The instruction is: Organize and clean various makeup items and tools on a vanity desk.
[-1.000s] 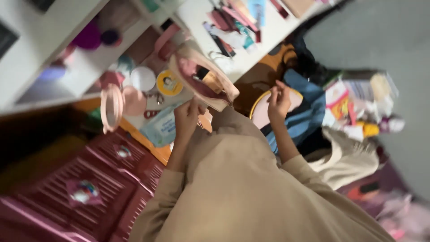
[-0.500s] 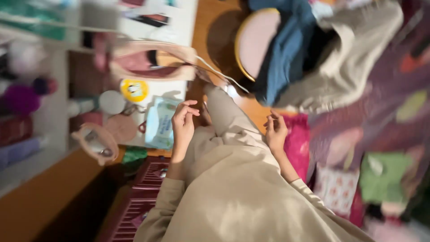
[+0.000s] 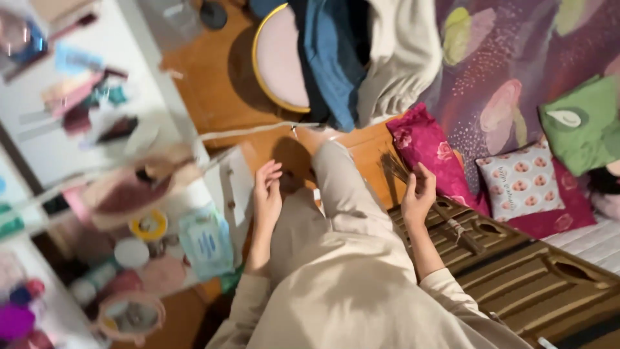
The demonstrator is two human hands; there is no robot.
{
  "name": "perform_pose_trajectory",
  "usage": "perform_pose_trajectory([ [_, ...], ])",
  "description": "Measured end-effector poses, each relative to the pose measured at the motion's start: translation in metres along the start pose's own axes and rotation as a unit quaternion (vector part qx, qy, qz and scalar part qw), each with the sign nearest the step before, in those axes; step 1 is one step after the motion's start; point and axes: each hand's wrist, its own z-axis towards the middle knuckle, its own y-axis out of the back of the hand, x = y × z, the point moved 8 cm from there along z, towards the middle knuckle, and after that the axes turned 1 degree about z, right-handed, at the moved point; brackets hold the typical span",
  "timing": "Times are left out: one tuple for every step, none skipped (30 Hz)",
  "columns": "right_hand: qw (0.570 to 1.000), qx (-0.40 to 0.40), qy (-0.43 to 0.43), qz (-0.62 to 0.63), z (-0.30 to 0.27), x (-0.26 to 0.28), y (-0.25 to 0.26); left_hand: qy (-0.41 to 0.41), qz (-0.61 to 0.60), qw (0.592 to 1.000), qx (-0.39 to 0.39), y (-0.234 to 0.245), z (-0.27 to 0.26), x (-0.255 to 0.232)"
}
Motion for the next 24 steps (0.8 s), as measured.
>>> perform_pose_trajectory([
  [1.000, -0.008, 0.006, -0.014, 0.011, 0.008, -0.001, -0.006, 0.019, 1.000, -0.005, -0.005, 0.006, -0.002],
  [0.999, -0.017, 0.011, -0.029, 0.023, 0.016, -0.002, -0.013, 0.038, 0.999, -0.011, -0.010, 0.011, -0.005],
  [0.999, -0.028, 0.011, -0.025, 0.036, 0.021, -0.002, -0.019, 0.040, 0.999, -0.002, -0.019, 0.020, -0.009],
  [0.996, -0.033, 0.074, -0.043, 0.049, 0.036, -0.004, -0.031, 0.074, 0.997, -0.014, -0.026, 0.029, -0.013],
  [0.988, -0.036, 0.138, -0.062, 0.063, 0.051, -0.005, -0.043, 0.106, 0.993, -0.030, -0.035, 0.038, -0.018],
  [0.988, -0.045, 0.138, -0.059, 0.078, 0.050, -0.002, -0.049, 0.107, 0.993, -0.023, -0.053, 0.050, -0.033],
  [0.984, -0.062, 0.151, -0.075, 0.098, 0.051, -0.001, -0.021, 0.094, 0.995, -0.029, -0.071, 0.065, -0.043],
  [0.979, -0.080, 0.164, -0.091, 0.118, 0.052, 0.000, 0.007, 0.082, 0.996, -0.034, -0.090, 0.081, -0.053],
  [0.978, -0.087, 0.167, -0.087, 0.139, 0.050, 0.002, -0.001, 0.082, 0.996, -0.032, -0.114, 0.100, -0.070],
  [0.978, -0.104, 0.165, -0.080, 0.162, 0.046, 0.005, -0.037, 0.128, 0.991, -0.013, -0.143, 0.120, -0.090],
  [0.977, -0.119, 0.163, -0.074, 0.187, 0.042, 0.009, -0.071, 0.173, 0.982, 0.003, -0.173, 0.138, -0.110],
  [0.976, -0.124, 0.167, -0.071, 0.213, 0.040, 0.006, -0.078, 0.172, 0.982, 0.003, -0.199, 0.165, -0.123],
  [0.974, -0.123, 0.184, -0.056, 0.244, 0.039, 0.003, -0.122, 0.167, 0.978, 0.020, -0.232, 0.193, -0.142],
  [0.971, -0.122, 0.201, -0.042, 0.277, 0.039, 0.000, -0.166, 0.161, 0.972, 0.036, -0.265, 0.221, -0.160],
  [0.969, -0.124, 0.208, -0.041, 0.312, 0.027, -0.009, -0.171, 0.157, 0.972, 0.033, -0.293, 0.251, -0.157],
  [0.980, -0.115, 0.161, -0.026, 0.351, 0.007, -0.019, -0.208, 0.191, 0.959, 0.021, -0.322, 0.280, -0.158],
  [0.987, -0.105, 0.118, -0.007, 0.394, -0.011, -0.035, -0.248, 0.225, 0.942, 0.004, -0.349, 0.314, -0.161],
  [0.986, -0.107, 0.129, -0.003, 0.435, -0.040, -0.053, -0.257, 0.222, 0.941, -0.003, -0.374, 0.343, -0.162],
  [0.995, -0.070, 0.069, 0.032, 0.477, -0.081, -0.077, -0.236, 0.255, 0.937, -0.033, -0.394, 0.372, -0.157],
  [0.997, -0.031, 0.008, 0.067, 0.519, -0.122, -0.103, -0.213, 0.287, 0.932, -0.063, -0.414, 0.403, -0.152],
  [0.997, -0.027, 0.007, 0.067, 0.551, -0.148, -0.122, -0.211, 0.289, 0.932, -0.066, -0.428, 0.423, -0.149],
  [0.992, 0.008, -0.047, 0.113, 0.582, -0.184, -0.149, -0.194, 0.359, 0.908, -0.095, -0.439, 0.444, -0.143],
  [0.981, 0.045, -0.106, 0.156, 0.601, -0.221, -0.175, -0.171, 0.429, 0.879, -0.123, -0.446, 0.458, -0.135],
  [0.981, 0.051, -0.111, 0.154, 0.624, -0.235, -0.194, -0.164, 0.432, 0.878, -0.124, -0.450, 0.468, -0.129],
])
